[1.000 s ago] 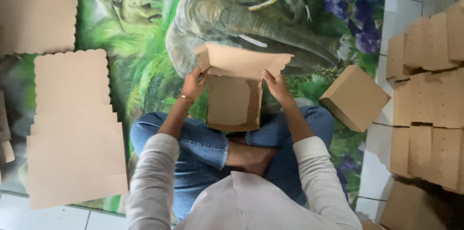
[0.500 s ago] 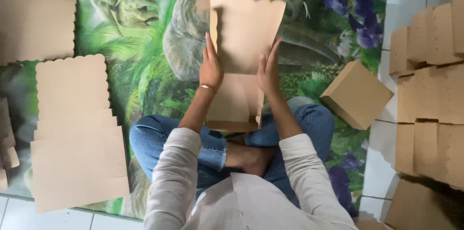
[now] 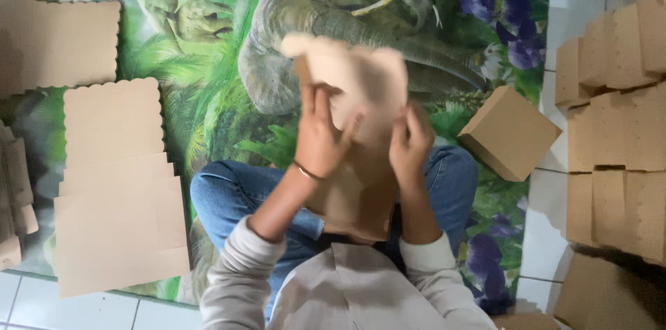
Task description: The person sits on the floor and assembles flat cardboard pieces into small boxes by hand. They fold the sides, tuck in the flaps, and secure the structure, then place the finished box aside and repeat the process with another piece.
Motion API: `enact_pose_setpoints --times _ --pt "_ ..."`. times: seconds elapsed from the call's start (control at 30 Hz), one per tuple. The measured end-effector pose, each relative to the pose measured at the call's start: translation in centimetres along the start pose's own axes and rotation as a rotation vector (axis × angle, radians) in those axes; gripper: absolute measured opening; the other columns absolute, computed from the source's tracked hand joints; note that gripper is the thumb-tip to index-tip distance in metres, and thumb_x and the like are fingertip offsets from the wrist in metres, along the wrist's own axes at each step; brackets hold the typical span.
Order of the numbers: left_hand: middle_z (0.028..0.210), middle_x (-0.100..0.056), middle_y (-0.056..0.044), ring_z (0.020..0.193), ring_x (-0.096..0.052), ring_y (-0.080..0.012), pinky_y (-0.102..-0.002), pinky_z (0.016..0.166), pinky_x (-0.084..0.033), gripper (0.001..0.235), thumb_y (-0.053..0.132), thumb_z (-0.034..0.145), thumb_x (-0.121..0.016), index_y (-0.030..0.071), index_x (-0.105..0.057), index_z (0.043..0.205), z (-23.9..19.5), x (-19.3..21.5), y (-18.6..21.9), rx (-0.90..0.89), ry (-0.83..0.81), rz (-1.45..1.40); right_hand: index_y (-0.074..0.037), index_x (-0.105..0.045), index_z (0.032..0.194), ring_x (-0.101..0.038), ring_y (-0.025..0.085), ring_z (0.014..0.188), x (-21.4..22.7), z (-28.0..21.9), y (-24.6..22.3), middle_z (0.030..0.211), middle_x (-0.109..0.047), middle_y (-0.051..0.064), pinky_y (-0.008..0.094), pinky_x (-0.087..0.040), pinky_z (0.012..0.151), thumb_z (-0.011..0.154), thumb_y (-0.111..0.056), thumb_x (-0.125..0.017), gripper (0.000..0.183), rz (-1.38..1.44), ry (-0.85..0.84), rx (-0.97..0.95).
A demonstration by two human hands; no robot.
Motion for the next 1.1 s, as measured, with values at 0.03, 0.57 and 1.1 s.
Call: enact_pose_setpoints --times 0.03,0.57,1.1 --pt "0.117 -0.045 -0.011 0.097 -0.064 -0.0364 -0.045 0.082 -0.058 0.047 0.033 0.083 -0.076 0.007 -0.053 0.114 -0.1 -0.3 0.4 0.003 -0.003 -0.001 0.001 -0.069 0.099 -0.065 0.041 0.086 0.3 -0.6 -1.6 0.093 -0.067 0.02 0.045 -0.053 0.077 0.093 -0.002 -0.058 0.012 -0.002 -0.003 -0.003" --pt "0.065 -0.069 -0.01 0.063 -0.065 -0.0177 -0.034 0.063 -0.053 0.021 0.019 0.09 -0.07 0.01 -0.071 0.07 -6.9 -2.8 -1.2 0.283 -0.154 -0.436 0.001 -0.078 0.094 -0.074 0.031 0.083 3.2 -2.4 -10.2 0.097 -0.074 0.02 0.037 -0.061 0.073 0.074 0.006 -0.081 0.021 0.109 0.105 0.215" --pt "0.076 -0.07 -0.016 0.077 -0.07 -0.0362 -0.04 0.069 -0.057 0.009 0.005 0.085 -0.071 0.004 -0.064 0.079 -8.8 -1.3 0.2 -0.071 0.048 -0.006 0.0 -0.073 0.095 -0.072 0.03 0.082 6.0 -1.2 -11.9 0.09 -0.074 0.012 0.039 -0.057 0.07 0.085 -0.002 -0.078 0.012 0.108 -0.097 -0.121"
Point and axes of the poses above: each hand's wrist, its own z-axis towards the middle knuckle, its own x-axis out of the back of the hand, y = z × x, the point moved 5 cm from there along z, towards the middle knuckle
